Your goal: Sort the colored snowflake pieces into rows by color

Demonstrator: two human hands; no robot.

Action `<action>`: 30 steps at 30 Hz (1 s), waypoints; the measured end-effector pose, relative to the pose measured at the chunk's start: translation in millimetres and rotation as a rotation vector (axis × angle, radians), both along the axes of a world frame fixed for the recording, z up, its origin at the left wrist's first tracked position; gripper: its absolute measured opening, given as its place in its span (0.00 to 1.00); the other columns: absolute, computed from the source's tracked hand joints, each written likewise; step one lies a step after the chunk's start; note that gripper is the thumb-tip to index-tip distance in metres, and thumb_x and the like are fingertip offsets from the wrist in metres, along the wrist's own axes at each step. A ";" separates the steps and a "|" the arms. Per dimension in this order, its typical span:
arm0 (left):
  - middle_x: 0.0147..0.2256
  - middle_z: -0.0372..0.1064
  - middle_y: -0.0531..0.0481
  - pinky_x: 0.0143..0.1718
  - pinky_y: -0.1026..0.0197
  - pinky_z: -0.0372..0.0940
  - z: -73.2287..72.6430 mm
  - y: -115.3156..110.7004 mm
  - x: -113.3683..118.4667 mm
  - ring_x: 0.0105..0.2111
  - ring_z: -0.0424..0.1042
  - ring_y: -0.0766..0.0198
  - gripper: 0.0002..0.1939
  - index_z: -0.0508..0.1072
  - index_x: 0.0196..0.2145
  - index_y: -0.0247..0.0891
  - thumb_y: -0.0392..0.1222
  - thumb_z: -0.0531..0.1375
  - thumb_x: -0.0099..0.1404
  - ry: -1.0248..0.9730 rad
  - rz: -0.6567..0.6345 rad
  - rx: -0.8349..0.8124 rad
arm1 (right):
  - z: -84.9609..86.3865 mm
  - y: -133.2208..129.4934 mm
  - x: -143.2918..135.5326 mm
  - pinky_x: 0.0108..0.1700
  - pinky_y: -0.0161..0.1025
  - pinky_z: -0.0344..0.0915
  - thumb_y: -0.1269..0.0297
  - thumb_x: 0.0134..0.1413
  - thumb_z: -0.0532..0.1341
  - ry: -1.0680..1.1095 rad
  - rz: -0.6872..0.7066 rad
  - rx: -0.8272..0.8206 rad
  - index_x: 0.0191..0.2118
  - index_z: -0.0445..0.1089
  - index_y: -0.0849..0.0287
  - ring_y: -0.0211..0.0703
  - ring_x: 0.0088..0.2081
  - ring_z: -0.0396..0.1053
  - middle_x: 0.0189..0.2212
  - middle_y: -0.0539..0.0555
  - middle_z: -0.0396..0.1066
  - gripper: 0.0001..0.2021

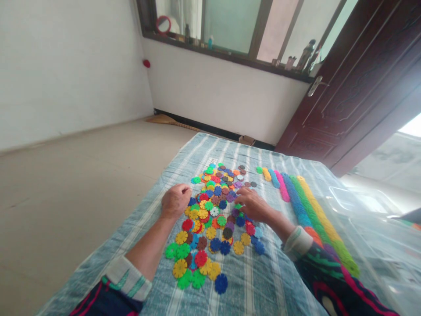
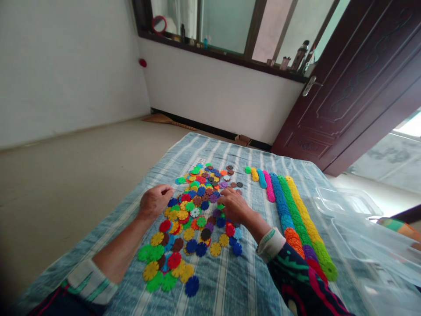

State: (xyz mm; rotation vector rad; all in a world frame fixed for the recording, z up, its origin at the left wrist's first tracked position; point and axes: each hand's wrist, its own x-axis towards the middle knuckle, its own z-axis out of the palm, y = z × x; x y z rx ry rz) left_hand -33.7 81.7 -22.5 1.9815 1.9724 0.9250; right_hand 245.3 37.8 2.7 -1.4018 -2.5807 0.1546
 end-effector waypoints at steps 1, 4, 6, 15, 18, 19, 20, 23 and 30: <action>0.32 0.78 0.49 0.32 0.65 0.61 -0.3 0.1 0.0 0.32 0.73 0.61 0.14 0.77 0.29 0.40 0.44 0.52 0.58 0.003 0.002 0.002 | -0.6 0.7 0.3 0.49 0.43 0.60 0.77 0.46 0.62 0.012 -0.015 0.001 0.34 0.74 0.57 0.48 0.49 0.64 0.44 0.57 0.69 0.10; 0.33 0.78 0.49 0.32 0.65 0.61 -0.8 0.4 0.0 0.33 0.73 0.61 0.14 0.77 0.30 0.40 0.44 0.52 0.58 0.007 -0.002 -0.002 | -1.3 2.9 2.5 0.46 0.40 0.61 0.76 0.44 0.63 0.067 -0.080 -0.001 0.29 0.73 0.58 0.46 0.46 0.65 0.39 0.55 0.70 0.06; 0.34 0.78 0.49 0.33 0.65 0.61 -1.0 0.6 -0.1 0.33 0.73 0.61 0.14 0.77 0.30 0.40 0.44 0.52 0.58 0.006 -0.005 -0.009 | 0.2 3.8 4.6 0.45 0.38 0.61 0.77 0.43 0.63 0.121 -0.131 0.011 0.26 0.72 0.59 0.45 0.43 0.66 0.36 0.54 0.71 0.06; 0.35 0.77 0.47 0.34 0.64 0.62 -2.0 1.5 0.2 0.34 0.74 0.61 0.14 0.77 0.30 0.39 0.44 0.52 0.59 0.010 -0.010 -0.009 | 13.8 -11.2 -21.4 0.24 0.30 0.53 0.74 0.39 0.64 0.469 -0.240 -0.298 0.20 0.71 0.59 0.33 0.20 0.61 0.16 0.44 0.64 0.05; 0.35 0.77 0.48 0.34 0.65 0.62 -2.3 1.5 0.4 0.33 0.73 0.61 0.13 0.77 0.30 0.40 0.44 0.52 0.59 0.016 -0.007 -0.012 | 9.9 -17.4 -39.2 0.23 0.29 0.52 0.76 0.37 0.64 0.469 -0.175 -0.359 0.21 0.73 0.59 0.31 0.20 0.60 0.16 0.43 0.65 0.05; 0.35 0.77 0.48 0.34 0.65 0.62 -2.7 1.7 0.4 0.34 0.73 0.61 0.13 0.76 0.30 0.40 0.43 0.52 0.59 0.020 -0.004 -0.012 | 8.5 -18.6 -44.0 0.24 0.29 0.53 0.76 0.37 0.64 0.447 -0.161 -0.362 0.23 0.74 0.58 0.31 0.21 0.61 0.17 0.44 0.67 0.06; 0.35 0.77 0.48 0.34 0.65 0.62 -3.1 1.9 0.4 0.34 0.73 0.61 0.13 0.76 0.30 0.40 0.43 0.52 0.59 0.022 0.001 -0.013 | 7.5 -19.5 -47.8 0.26 0.29 0.54 0.76 0.37 0.64 0.416 -0.149 -0.362 0.27 0.76 0.58 0.32 0.22 0.63 0.19 0.44 0.68 0.07; 0.35 0.77 0.48 0.34 0.64 0.61 -5.1 2.9 0.2 0.34 0.73 0.61 0.13 0.76 0.30 0.39 0.44 0.53 0.59 0.022 0.006 -0.013 | 7.7 -20.8 -54.7 0.29 0.31 0.56 0.74 0.40 0.63 0.274 -0.136 -0.352 0.36 0.78 0.56 0.35 0.26 0.67 0.23 0.47 0.72 0.14; 0.33 0.76 0.48 0.34 0.63 0.61 -6.0 2.9 0.6 0.33 0.73 0.61 0.13 0.76 0.29 0.39 0.44 0.52 0.58 0.004 0.002 -0.010 | 10.5 -19.7 -57.7 0.33 0.33 0.56 0.72 0.44 0.61 0.103 -0.105 -0.294 0.38 0.78 0.51 0.40 0.34 0.70 0.30 0.49 0.75 0.15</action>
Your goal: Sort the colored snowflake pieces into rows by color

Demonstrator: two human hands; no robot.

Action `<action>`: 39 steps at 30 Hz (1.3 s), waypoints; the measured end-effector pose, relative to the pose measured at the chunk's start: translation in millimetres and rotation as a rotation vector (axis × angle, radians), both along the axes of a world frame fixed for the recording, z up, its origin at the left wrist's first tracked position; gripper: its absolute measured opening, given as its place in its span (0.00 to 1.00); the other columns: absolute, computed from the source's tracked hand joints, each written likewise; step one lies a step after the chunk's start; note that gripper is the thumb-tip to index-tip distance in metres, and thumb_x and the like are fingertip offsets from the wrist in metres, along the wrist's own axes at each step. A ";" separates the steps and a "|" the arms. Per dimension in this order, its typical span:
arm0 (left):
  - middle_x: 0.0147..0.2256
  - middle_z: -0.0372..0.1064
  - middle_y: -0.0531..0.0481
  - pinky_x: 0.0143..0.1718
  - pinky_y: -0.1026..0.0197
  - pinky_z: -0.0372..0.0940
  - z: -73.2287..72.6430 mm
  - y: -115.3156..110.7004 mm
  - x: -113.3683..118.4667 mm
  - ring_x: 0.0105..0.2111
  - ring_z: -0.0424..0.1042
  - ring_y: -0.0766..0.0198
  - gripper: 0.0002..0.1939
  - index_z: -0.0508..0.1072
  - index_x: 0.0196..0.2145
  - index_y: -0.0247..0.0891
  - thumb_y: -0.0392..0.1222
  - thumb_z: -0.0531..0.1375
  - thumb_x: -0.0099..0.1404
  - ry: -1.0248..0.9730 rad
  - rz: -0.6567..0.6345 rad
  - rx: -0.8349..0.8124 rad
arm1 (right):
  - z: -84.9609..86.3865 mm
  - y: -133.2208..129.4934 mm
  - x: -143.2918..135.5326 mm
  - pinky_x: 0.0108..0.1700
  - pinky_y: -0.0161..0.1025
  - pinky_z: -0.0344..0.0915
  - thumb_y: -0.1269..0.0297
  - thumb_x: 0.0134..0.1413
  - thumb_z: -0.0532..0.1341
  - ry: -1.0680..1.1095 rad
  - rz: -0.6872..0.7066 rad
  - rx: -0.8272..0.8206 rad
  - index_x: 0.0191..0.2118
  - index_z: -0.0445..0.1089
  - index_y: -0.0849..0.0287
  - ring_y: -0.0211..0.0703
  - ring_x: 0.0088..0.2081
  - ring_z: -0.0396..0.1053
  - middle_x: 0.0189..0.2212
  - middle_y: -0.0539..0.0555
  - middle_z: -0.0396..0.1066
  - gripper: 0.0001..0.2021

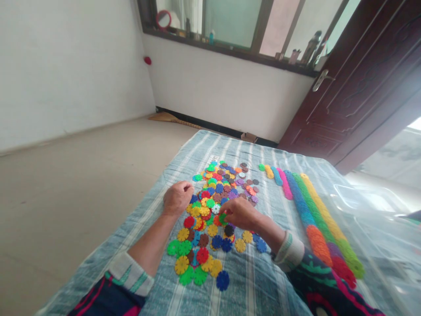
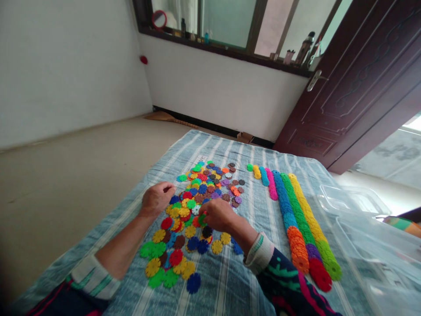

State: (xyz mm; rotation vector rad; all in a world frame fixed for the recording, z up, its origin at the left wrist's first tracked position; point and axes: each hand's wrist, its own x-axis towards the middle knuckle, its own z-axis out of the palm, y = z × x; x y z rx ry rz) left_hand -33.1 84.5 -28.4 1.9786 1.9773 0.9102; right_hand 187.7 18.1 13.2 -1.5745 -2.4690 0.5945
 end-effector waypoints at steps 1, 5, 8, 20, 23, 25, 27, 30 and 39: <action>0.33 0.76 0.48 0.34 0.63 0.61 0.3 -0.2 0.0 0.33 0.73 0.61 0.13 0.76 0.29 0.39 0.44 0.52 0.58 -0.001 0.000 -0.001 | -0.7 0.4 0.1 0.33 0.33 0.56 0.72 0.44 0.61 0.008 -0.011 0.000 0.38 0.78 0.51 0.39 0.33 0.70 0.30 0.49 0.75 0.15; 0.33 0.76 0.48 0.34 0.64 0.61 0.6 -0.6 -0.1 0.33 0.73 0.61 0.13 0.75 0.30 0.39 0.43 0.52 0.58 0.000 -0.007 0.003 | -4.5 1.8 1.5 0.30 0.32 0.54 0.72 0.42 0.62 0.056 -0.044 0.017 0.34 0.78 0.53 0.37 0.30 0.68 0.28 0.48 0.74 0.12; 0.34 0.77 0.48 0.34 0.64 0.61 0.4 -0.4 -0.3 0.33 0.73 0.61 0.13 0.75 0.30 0.39 0.43 0.52 0.58 0.008 -0.012 0.009 | -7.3 2.5 3.8 0.28 0.31 0.54 0.75 0.39 0.62 0.173 -0.033 -0.019 0.29 0.76 0.57 0.34 0.27 0.66 0.24 0.46 0.72 0.09; 0.32 0.77 0.50 0.31 0.65 0.62 6.6 2.9 -3.6 0.31 0.73 0.61 0.14 0.76 0.28 0.41 0.46 0.52 0.57 0.023 -0.004 0.024 | 13.8 59.9 99.7 0.28 0.29 0.58 0.70 0.43 0.64 0.174 -0.376 0.171 0.28 0.75 0.60 0.34 0.26 0.67 0.22 0.47 0.71 0.03; 0.32 0.77 0.50 0.30 0.64 0.62 7.5 3.5 -3.6 0.31 0.73 0.60 0.15 0.76 0.29 0.40 0.47 0.52 0.56 0.021 -0.001 0.004 | 20.6 88.5 139.7 0.31 0.31 0.59 0.69 0.45 0.63 -0.018 -0.582 0.299 0.32 0.76 0.60 0.38 0.31 0.70 0.27 0.50 0.74 0.06; 0.32 0.77 0.49 0.31 0.63 0.63 7.9 3.7 -3.5 0.31 0.73 0.59 0.15 0.76 0.30 0.40 0.48 0.51 0.56 0.021 0.004 -0.006 | 21.3 105.8 156.8 0.32 0.33 0.59 0.71 0.46 0.62 -0.078 -0.638 0.329 0.34 0.77 0.59 0.42 0.34 0.70 0.30 0.53 0.75 0.08; 0.33 0.77 0.48 0.32 0.62 0.63 8.1 3.8 -3.7 0.32 0.74 0.58 0.15 0.76 0.30 0.40 0.48 0.51 0.56 0.020 0.008 -0.019 | 19.4 121.0 165.2 0.33 0.34 0.59 0.72 0.46 0.61 -0.135 -0.660 0.339 0.34 0.77 0.58 0.44 0.37 0.71 0.33 0.54 0.76 0.10; 0.34 0.77 0.48 0.33 0.62 0.63 8.0 3.9 -4.3 0.33 0.74 0.58 0.16 0.75 0.30 0.40 0.49 0.51 0.57 0.016 0.013 -0.037 | 14.4 139.4 167.0 0.34 0.34 0.60 0.72 0.44 0.61 -0.208 -0.645 0.319 0.34 0.78 0.55 0.45 0.38 0.71 0.34 0.53 0.76 0.11; 0.32 0.77 0.50 0.32 0.62 0.64 6.6 2.7 -6.1 0.31 0.74 0.58 0.14 0.75 0.28 0.42 0.48 0.52 0.56 0.010 0.030 -0.010 | 5.1 162.3 161.3 0.35 0.33 0.61 0.73 0.44 0.60 -0.352 -0.586 0.235 0.35 0.78 0.55 0.45 0.39 0.72 0.37 0.55 0.76 0.12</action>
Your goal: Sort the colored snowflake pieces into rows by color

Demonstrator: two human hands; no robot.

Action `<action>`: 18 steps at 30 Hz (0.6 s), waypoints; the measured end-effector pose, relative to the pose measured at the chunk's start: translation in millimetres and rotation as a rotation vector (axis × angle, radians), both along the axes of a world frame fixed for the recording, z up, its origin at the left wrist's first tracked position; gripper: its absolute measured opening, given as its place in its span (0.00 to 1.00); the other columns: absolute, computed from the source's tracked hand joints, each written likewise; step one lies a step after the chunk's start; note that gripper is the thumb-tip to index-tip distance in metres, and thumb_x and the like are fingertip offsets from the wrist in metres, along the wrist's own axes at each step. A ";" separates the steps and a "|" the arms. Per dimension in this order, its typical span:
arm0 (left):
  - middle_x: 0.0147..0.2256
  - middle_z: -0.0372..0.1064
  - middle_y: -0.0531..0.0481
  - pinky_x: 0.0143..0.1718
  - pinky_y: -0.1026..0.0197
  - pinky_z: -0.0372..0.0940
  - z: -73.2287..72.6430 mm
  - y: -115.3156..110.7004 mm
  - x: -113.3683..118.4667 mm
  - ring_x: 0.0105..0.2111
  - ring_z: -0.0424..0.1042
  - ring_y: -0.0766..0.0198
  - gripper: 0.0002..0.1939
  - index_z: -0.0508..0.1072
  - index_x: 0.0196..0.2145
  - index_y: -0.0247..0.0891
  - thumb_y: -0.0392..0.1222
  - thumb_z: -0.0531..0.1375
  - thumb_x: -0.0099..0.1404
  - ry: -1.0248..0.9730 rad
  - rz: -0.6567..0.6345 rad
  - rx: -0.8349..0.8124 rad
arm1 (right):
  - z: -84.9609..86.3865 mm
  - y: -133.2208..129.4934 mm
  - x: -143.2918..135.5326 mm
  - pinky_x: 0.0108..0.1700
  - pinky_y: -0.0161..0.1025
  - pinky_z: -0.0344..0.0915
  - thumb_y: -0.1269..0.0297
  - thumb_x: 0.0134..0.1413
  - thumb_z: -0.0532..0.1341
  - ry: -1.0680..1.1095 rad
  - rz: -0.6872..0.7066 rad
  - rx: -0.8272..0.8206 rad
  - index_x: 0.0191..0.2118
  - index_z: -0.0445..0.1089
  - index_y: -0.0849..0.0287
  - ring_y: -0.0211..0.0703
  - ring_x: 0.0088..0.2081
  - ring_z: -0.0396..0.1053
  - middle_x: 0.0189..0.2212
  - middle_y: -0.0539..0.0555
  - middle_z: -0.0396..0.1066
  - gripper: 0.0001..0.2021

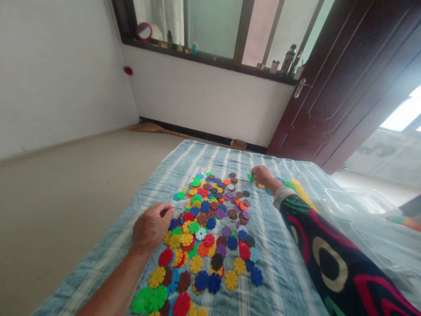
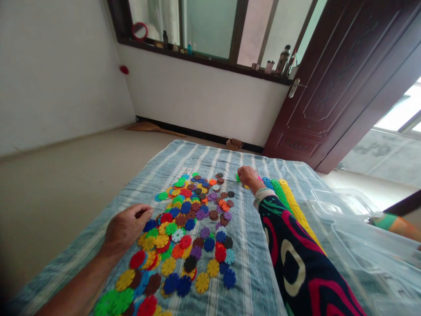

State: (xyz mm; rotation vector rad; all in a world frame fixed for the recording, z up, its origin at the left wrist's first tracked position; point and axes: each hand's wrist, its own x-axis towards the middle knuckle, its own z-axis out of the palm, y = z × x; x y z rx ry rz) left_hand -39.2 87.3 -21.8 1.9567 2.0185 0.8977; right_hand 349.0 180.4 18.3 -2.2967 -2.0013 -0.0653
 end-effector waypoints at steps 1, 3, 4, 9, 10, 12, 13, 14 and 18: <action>0.32 0.77 0.50 0.32 0.62 0.64 -0.2 0.0 0.0 0.31 0.74 0.58 0.13 0.75 0.28 0.42 0.48 0.53 0.56 0.000 -0.002 0.003 | -0.4 0.3 -0.3 0.36 0.34 0.62 0.73 0.45 0.60 -0.008 -0.005 -0.005 0.36 0.78 0.55 0.46 0.40 0.72 0.38 0.56 0.76 0.12; 0.32 0.77 0.50 0.31 0.63 0.63 -0.4 -0.2 0.3 0.32 0.74 0.59 0.12 0.75 0.28 0.42 0.47 0.53 0.56 -0.002 -0.010 0.014 | -0.6 0.2 -1.0 0.37 0.35 0.62 0.74 0.46 0.60 -0.026 -0.011 -0.012 0.37 0.78 0.56 0.48 0.41 0.72 0.39 0.58 0.76 0.13; 0.32 0.77 0.51 0.31 0.63 0.63 -0.3 -0.3 0.5 0.32 0.74 0.59 0.12 0.74 0.27 0.42 0.47 0.53 0.56 -0.004 -0.013 0.019 | -0.3 -0.2 -1.6 0.37 0.36 0.63 0.74 0.46 0.60 -0.034 -0.014 -0.012 0.37 0.78 0.56 0.49 0.42 0.72 0.40 0.59 0.76 0.13; 0.32 0.77 0.51 0.31 0.64 0.63 0.3 -1.0 1.2 0.32 0.74 0.60 0.12 0.74 0.27 0.42 0.46 0.53 0.56 -0.012 -0.015 0.022 | 4.2 -8.2 -11.9 0.40 0.40 0.63 0.74 0.49 0.58 -0.052 -0.012 0.009 0.41 0.77 0.59 0.53 0.44 0.72 0.43 0.63 0.74 0.14; 0.33 0.77 0.51 0.31 0.64 0.63 0.2 -1.0 1.2 0.32 0.74 0.60 0.12 0.75 0.28 0.42 0.46 0.53 0.56 -0.012 -0.017 0.020 | 5.4 -11.5 -16.1 0.40 0.40 0.63 0.74 0.49 0.57 -0.047 -0.002 0.015 0.41 0.77 0.59 0.53 0.44 0.72 0.43 0.63 0.74 0.15; 0.32 0.77 0.51 0.32 0.63 0.63 -0.1 -0.7 1.2 0.32 0.74 0.59 0.12 0.75 0.28 0.41 0.47 0.53 0.56 -0.011 -0.018 0.023 | 7.8 -20.4 -26.7 0.40 0.38 0.62 0.72 0.51 0.57 -0.026 0.033 0.021 0.42 0.76 0.57 0.51 0.44 0.71 0.43 0.60 0.75 0.15; 0.32 0.77 0.51 0.32 0.63 0.63 -0.4 -0.6 1.3 0.32 0.74 0.59 0.12 0.75 0.28 0.41 0.47 0.53 0.56 -0.010 -0.019 0.024 | 9.0 -26.3 -32.9 0.40 0.38 0.62 0.71 0.52 0.57 -0.013 0.056 0.022 0.42 0.76 0.56 0.50 0.44 0.71 0.43 0.58 0.75 0.14; 0.32 0.77 0.51 0.31 0.64 0.63 -0.5 -0.5 1.4 0.32 0.74 0.60 0.12 0.75 0.28 0.42 0.47 0.53 0.56 -0.010 -0.019 0.025 | 10.1 -33.1 -39.7 0.40 0.37 0.62 0.69 0.52 0.57 -0.001 0.078 0.021 0.42 0.76 0.54 0.48 0.44 0.71 0.42 0.57 0.75 0.14; 0.31 0.76 0.51 0.31 0.64 0.62 0.4 -1.6 3.1 0.32 0.73 0.60 0.12 0.75 0.28 0.41 0.46 0.53 0.57 -0.012 -0.017 0.013 | 13.2 -69.4 -70.0 0.37 0.34 0.59 0.67 0.52 0.58 0.091 0.224 0.007 0.40 0.77 0.53 0.44 0.40 0.71 0.37 0.53 0.76 0.11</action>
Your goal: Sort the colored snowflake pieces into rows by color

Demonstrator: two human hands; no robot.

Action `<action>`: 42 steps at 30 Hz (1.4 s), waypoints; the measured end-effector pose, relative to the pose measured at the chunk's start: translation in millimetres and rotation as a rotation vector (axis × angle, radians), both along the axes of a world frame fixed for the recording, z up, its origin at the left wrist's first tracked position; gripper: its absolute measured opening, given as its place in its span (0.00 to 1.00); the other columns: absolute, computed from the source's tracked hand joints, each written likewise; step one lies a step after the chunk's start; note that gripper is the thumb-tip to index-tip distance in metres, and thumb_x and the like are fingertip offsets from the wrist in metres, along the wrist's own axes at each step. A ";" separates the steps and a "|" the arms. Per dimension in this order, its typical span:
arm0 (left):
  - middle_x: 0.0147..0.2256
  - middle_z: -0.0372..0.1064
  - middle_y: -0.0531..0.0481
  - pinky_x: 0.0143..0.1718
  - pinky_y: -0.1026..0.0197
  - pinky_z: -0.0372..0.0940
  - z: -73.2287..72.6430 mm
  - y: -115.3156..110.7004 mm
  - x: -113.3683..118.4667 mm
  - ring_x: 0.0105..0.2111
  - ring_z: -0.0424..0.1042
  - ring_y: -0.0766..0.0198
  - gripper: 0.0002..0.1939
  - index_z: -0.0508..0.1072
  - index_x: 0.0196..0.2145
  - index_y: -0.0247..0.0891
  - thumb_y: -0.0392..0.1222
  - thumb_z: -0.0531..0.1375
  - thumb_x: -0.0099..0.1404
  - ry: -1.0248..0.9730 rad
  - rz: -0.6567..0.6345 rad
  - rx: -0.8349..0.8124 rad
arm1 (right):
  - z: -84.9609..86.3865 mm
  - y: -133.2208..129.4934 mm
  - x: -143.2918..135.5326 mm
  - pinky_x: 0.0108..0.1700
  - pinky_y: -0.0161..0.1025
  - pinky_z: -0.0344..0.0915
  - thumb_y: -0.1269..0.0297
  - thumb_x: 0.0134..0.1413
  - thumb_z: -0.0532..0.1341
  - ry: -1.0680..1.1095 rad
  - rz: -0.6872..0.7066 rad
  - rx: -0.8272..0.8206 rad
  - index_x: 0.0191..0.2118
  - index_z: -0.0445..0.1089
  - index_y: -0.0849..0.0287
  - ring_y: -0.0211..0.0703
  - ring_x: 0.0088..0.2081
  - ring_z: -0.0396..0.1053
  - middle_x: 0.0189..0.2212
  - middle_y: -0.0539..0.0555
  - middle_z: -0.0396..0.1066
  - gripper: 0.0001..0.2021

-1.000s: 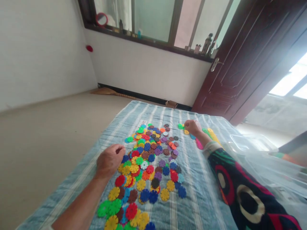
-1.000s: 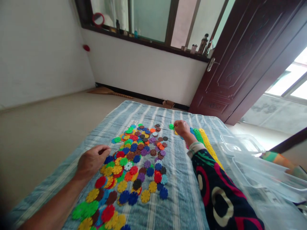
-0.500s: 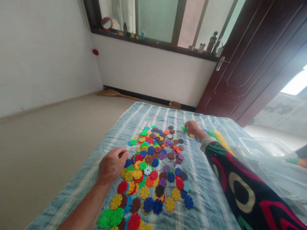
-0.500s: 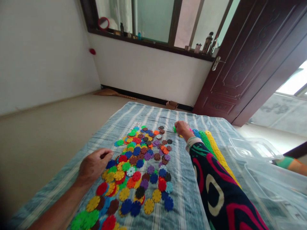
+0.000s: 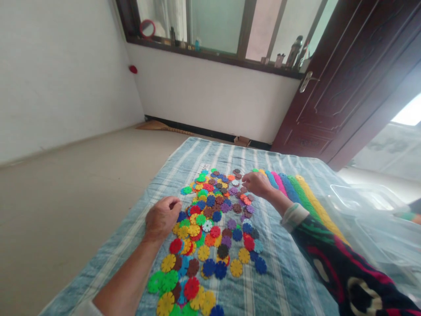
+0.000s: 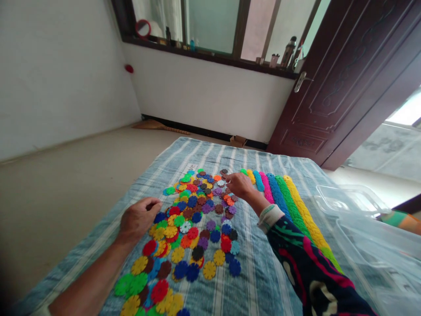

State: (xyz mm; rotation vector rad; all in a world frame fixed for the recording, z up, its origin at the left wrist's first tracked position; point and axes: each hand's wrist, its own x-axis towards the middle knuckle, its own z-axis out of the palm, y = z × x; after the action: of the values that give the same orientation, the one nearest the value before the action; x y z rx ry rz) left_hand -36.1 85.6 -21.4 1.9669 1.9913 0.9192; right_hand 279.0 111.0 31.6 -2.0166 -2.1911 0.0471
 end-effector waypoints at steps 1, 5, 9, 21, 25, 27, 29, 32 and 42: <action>0.31 0.76 0.51 0.31 0.64 0.62 0.6 -0.7 0.6 0.32 0.73 0.61 0.12 0.75 0.28 0.41 0.45 0.53 0.57 0.000 -0.001 -0.003 | 0.2 -10.2 -8.0 0.37 0.34 0.59 0.67 0.52 0.58 0.033 0.049 -0.001 0.38 0.77 0.54 0.43 0.39 0.71 0.36 0.52 0.76 0.11; 0.31 0.76 0.51 0.31 0.64 0.62 3.2 -3.6 2.3 0.31 0.73 0.61 0.12 0.75 0.27 0.41 0.44 0.52 0.57 0.007 -0.003 0.000 | -3.1 -46.6 -40.0 0.36 0.33 0.57 0.69 0.52 0.58 0.139 0.235 0.009 0.35 0.77 0.55 0.40 0.36 0.70 0.33 0.51 0.75 0.09; 0.31 0.76 0.51 0.30 0.64 0.62 3.1 -4.4 1.9 0.32 0.73 0.61 0.11 0.75 0.27 0.41 0.44 0.53 0.57 0.000 -0.020 0.010 | -11.3 -67.4 -68.9 0.36 0.33 0.57 0.69 0.54 0.59 0.218 0.335 0.027 0.35 0.77 0.54 0.40 0.37 0.70 0.34 0.51 0.75 0.08; 0.40 0.74 0.46 0.49 0.58 0.65 0.6 -11.9 12.4 0.44 0.71 0.58 0.10 0.75 0.26 0.39 0.47 0.59 0.56 -0.203 -0.417 0.218 | -31.0 -82.3 -106.9 0.35 0.34 0.57 0.66 0.60 0.55 0.005 0.380 0.130 0.39 0.75 0.52 0.42 0.38 0.64 0.34 0.53 0.68 0.10; 0.47 0.71 0.44 0.54 0.53 0.62 0.5 -16.4 16.6 0.49 0.67 0.55 0.07 0.78 0.30 0.40 0.44 0.64 0.54 -0.132 -0.558 0.218 | -37.6 -82.3 -108.0 0.40 0.37 0.60 0.63 0.56 0.60 0.025 0.389 0.116 0.37 0.76 0.53 0.45 0.43 0.63 0.38 0.54 0.68 0.07; 0.50 0.69 0.44 0.55 0.51 0.61 -3.5 -15.8 17.1 0.51 0.66 0.53 0.08 0.78 0.31 0.40 0.44 0.66 0.52 -0.087 -0.590 0.199 | -39.3 -83.8 -108.6 0.42 0.38 0.61 0.61 0.55 0.61 0.044 0.394 0.101 0.37 0.76 0.53 0.46 0.45 0.63 0.39 0.55 0.67 0.07; 0.52 0.67 0.44 0.56 0.50 0.60 -8.7 -14.0 17.2 0.52 0.65 0.51 0.10 0.78 0.31 0.40 0.43 0.67 0.49 -0.046 -0.603 0.183 | -40.0 -86.8 -109.0 0.44 0.40 0.61 0.61 0.54 0.62 0.063 0.392 0.093 0.38 0.76 0.54 0.47 0.46 0.62 0.40 0.55 0.67 0.07; 0.53 0.66 0.44 0.57 0.49 0.59 -13.7 -11.9 17.5 0.53 0.63 0.49 0.09 0.79 0.30 0.41 0.42 0.68 0.47 -0.008 -0.620 0.178 | -39.4 -92.5 -107.9 0.46 0.41 0.60 0.63 0.51 0.64 0.096 0.395 0.091 0.39 0.75 0.53 0.47 0.47 0.63 0.43 0.54 0.67 0.08; 0.51 0.68 0.43 0.57 0.51 0.59 -3.6 -16.1 19.2 0.53 0.65 0.52 0.04 0.79 0.27 0.40 0.40 0.65 0.52 -0.060 -0.641 0.136 | -37.6 -88.5 -108.3 0.44 0.41 0.59 0.61 0.60 0.57 0.128 0.304 0.077 0.33 0.77 0.54 0.45 0.45 0.64 0.43 0.54 0.70 0.12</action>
State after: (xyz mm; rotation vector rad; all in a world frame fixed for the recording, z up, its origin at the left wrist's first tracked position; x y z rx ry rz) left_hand -16.9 69.6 -25.0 2.3865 1.1505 0.9333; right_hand 170.7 22.5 -6.0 -1.5803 -2.3556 0.1221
